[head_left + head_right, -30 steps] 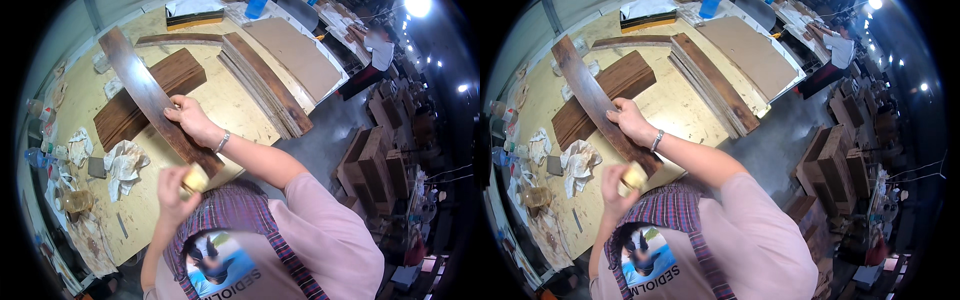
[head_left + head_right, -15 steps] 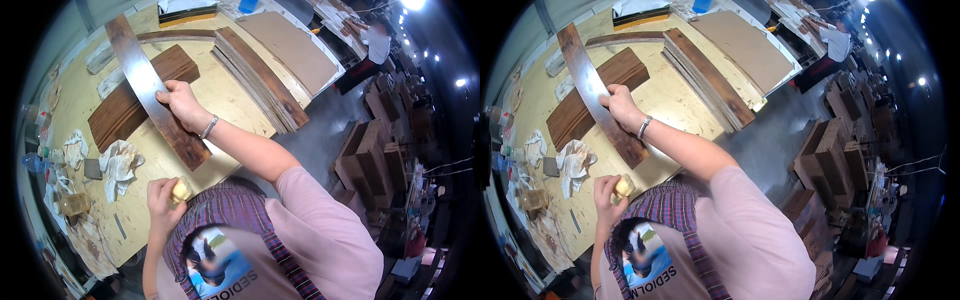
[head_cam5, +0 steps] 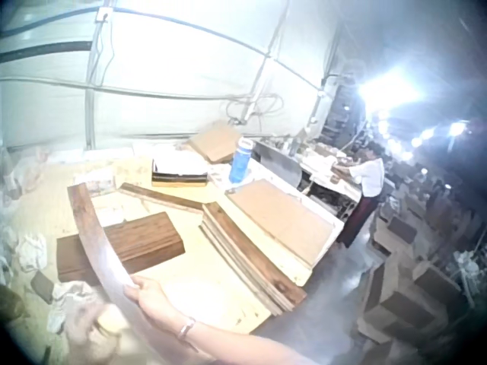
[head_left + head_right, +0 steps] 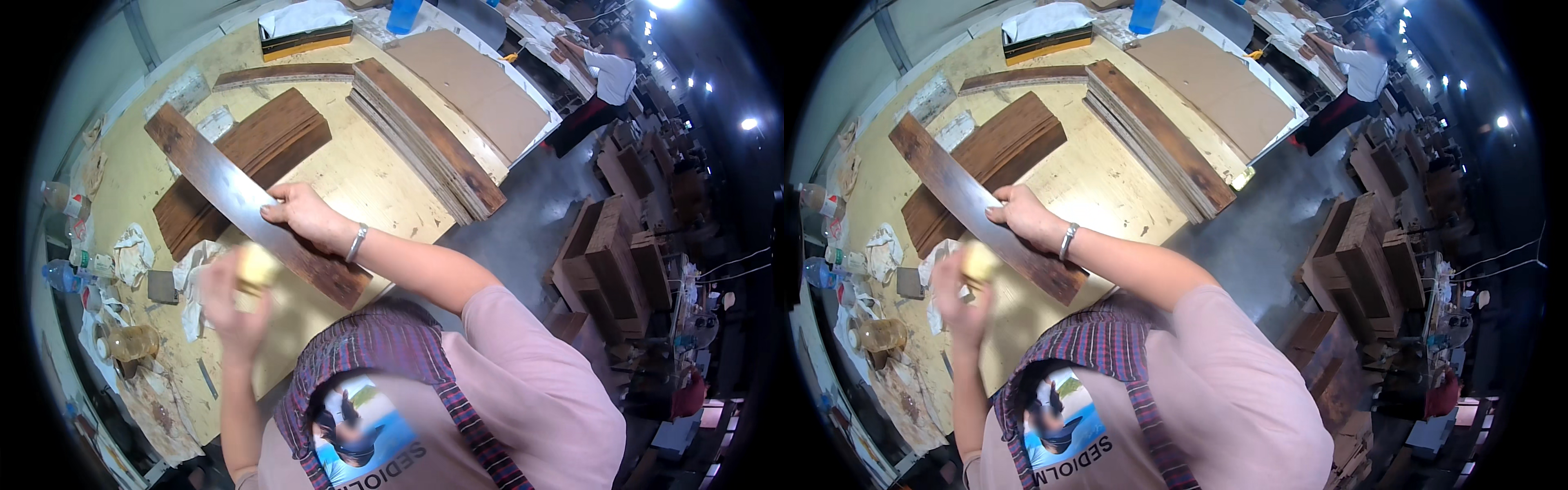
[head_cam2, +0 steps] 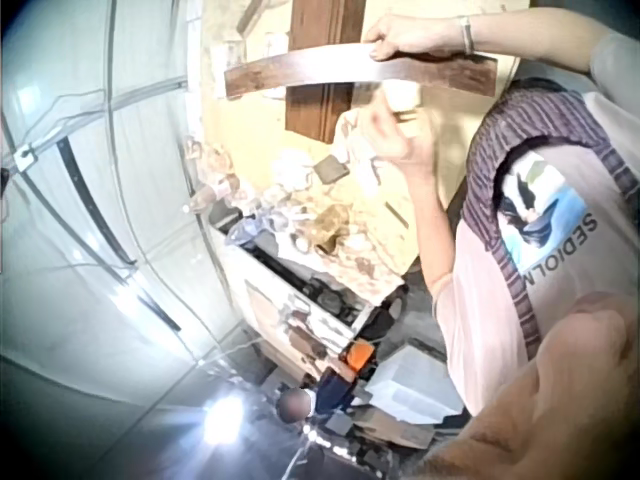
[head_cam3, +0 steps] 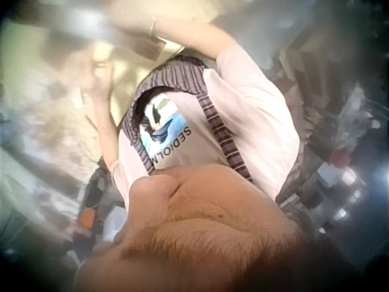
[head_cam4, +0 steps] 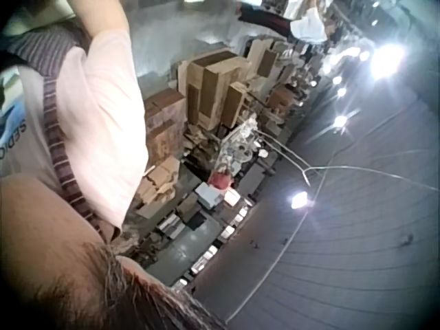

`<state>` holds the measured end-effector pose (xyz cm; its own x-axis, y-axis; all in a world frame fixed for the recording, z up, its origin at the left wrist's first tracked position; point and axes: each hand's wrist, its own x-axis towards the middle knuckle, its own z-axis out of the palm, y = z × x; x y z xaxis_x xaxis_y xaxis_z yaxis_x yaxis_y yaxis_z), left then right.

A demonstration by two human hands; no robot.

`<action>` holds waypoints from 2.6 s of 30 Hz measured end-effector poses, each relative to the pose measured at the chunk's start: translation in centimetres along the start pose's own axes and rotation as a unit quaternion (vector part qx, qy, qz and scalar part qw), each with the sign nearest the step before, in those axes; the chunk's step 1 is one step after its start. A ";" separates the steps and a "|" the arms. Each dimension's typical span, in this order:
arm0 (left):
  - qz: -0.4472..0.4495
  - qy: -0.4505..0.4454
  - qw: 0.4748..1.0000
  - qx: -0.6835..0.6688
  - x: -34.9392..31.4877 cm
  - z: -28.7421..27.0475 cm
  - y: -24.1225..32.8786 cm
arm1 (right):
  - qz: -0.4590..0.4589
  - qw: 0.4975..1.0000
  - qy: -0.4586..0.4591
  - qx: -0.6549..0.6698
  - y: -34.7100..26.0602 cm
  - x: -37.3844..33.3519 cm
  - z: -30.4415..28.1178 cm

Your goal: The person applies a liquid substance with a sponge and wipes a long wood piece with a cloth on a workbench.

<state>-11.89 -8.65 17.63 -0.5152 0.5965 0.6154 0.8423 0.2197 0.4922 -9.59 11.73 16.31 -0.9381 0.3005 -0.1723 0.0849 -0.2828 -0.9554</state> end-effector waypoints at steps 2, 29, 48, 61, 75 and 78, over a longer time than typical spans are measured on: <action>0.086 -0.055 0.995 -0.009 -0.8 1.0 2.2 | 0.027 0.999 -0.010 0.028 -0.2 -1.0 0.7; -0.016 0.041 0.997 0.059 -0.9 -2.1 -3.6 | 0.054 0.990 -0.092 -0.093 3.1 -8.0 -2.4; -0.100 0.140 0.976 0.135 0.7 -7.8 -8.3 | 0.058 0.971 -0.122 -0.195 2.2 -10.7 -5.6; -0.322 0.138 0.810 -0.470 0.5 -7.1 -6.6 | 0.031 0.961 -0.137 -0.236 3.5 -12.3 -8.9; -0.281 0.034 0.893 -0.351 -1.2 -7.8 -3.4 | 0.041 0.865 0.127 -0.484 3.2 -12.4 -7.3; -0.220 -0.002 0.945 -0.243 -0.9 -8.4 -1.6 | 0.036 0.858 0.104 -0.503 2.7 -12.6 -7.5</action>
<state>-14.13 -16.04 21.49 -0.7968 0.5334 0.2840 0.3750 0.0679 0.9245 4.98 14.04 14.13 -0.8470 0.5008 -0.1786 0.4847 0.5891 -0.6465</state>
